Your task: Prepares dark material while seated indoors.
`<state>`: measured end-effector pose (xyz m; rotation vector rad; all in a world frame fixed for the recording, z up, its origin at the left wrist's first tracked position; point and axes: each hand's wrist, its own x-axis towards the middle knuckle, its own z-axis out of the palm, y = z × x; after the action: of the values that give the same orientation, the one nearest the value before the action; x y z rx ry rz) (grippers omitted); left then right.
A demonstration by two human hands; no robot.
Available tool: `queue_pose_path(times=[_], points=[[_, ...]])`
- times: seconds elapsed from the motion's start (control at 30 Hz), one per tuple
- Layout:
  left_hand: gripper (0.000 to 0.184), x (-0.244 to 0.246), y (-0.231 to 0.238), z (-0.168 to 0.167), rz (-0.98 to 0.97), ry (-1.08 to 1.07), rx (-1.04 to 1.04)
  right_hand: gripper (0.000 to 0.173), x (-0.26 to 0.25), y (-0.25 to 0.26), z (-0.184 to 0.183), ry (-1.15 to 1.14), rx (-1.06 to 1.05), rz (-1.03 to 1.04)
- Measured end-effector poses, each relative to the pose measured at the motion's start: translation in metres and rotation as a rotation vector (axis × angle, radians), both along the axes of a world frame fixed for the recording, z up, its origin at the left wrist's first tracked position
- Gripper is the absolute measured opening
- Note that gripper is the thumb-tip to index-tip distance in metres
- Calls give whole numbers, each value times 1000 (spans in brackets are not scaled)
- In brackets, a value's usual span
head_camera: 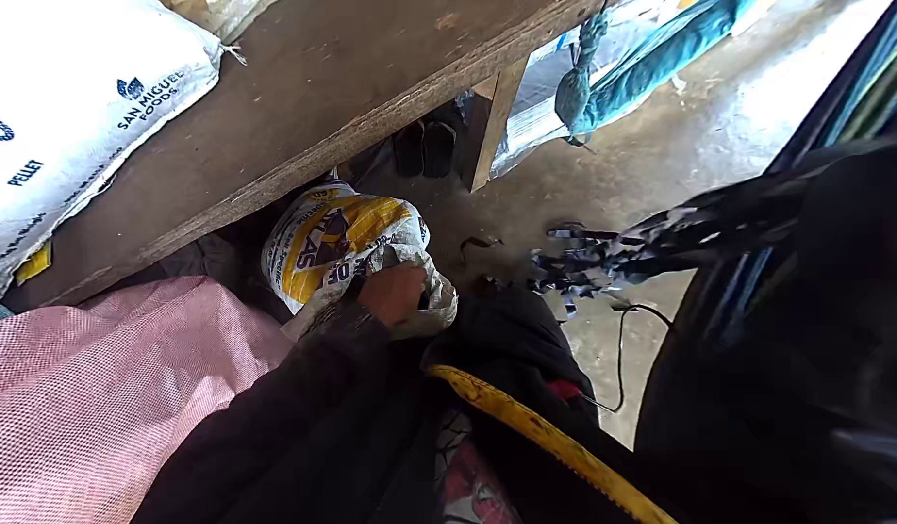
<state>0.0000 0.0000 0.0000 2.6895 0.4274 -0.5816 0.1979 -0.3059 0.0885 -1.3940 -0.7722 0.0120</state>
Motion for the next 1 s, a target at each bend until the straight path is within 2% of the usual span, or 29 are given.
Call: queue_pose_path(times=[0.03, 0.07, 0.1, 0.17, 0.27, 0.37, 0.43, 0.47, 0.53, 0.67, 0.73, 0.77, 0.83, 0.9, 0.93, 1.0], points=[[28, 8, -2, -8, -31, 44, 43, 15, 19, 17, 10, -43, 92, 96], [26, 14, -4, -15, -58, 96, 67, 21, 21, 38, 23, -34, 183, 179], [25, 19, -6, -23, -79, 146, 80, 30, 11, 58, 36, 31, 259, 175], [23, 20, -6, -37, -131, 191, 99, 35, -8, 78, 50, 159, 270, 107], [21, 17, 5, -49, -132, 66, 15, 37, -13, 80, 51, 201, 265, 15], [25, 18, 14, -20, 71, -163, -253, 33, -14, 80, 42, 226, 273, -15], [24, 17, 17, 11, 224, -336, -408, 17, -16, 85, 30, 245, 220, 26], [23, 16, 17, 25, 278, -435, -465, 17, -19, 90, 24, 251, 189, 49], [20, 16, 17, 49, 308, -632, -570, 24, -26, 101, 10, 263, 84, 95], [11, 14, 17, 78, 263, -863, -622, 20, -49, 124, -10, 255, -141, 245], [11, 13, 13, 86, 229, -892, -620, 39, -61, 134, -17, 235, -217, 336], [11, 13, 10, 88, 211, -902, -617, 42, -66, 140, -21, 233, -213, 369], [12, 11, 7, 92, 191, -880, -632, 37, -72, 146, -25, 254, -198, 413], [13, 7, 10, 92, 149, -800, -773, 21, -68, 142, -21, 303, -180, 422], [14, 2, 15, 92, 110, -724, -874, 17, -63, 137, -18, 322, -142, 411], [15, -9, 28, 92, 52, -519, -1016, 19, -45, 120, -10, 334, -62, 318]])
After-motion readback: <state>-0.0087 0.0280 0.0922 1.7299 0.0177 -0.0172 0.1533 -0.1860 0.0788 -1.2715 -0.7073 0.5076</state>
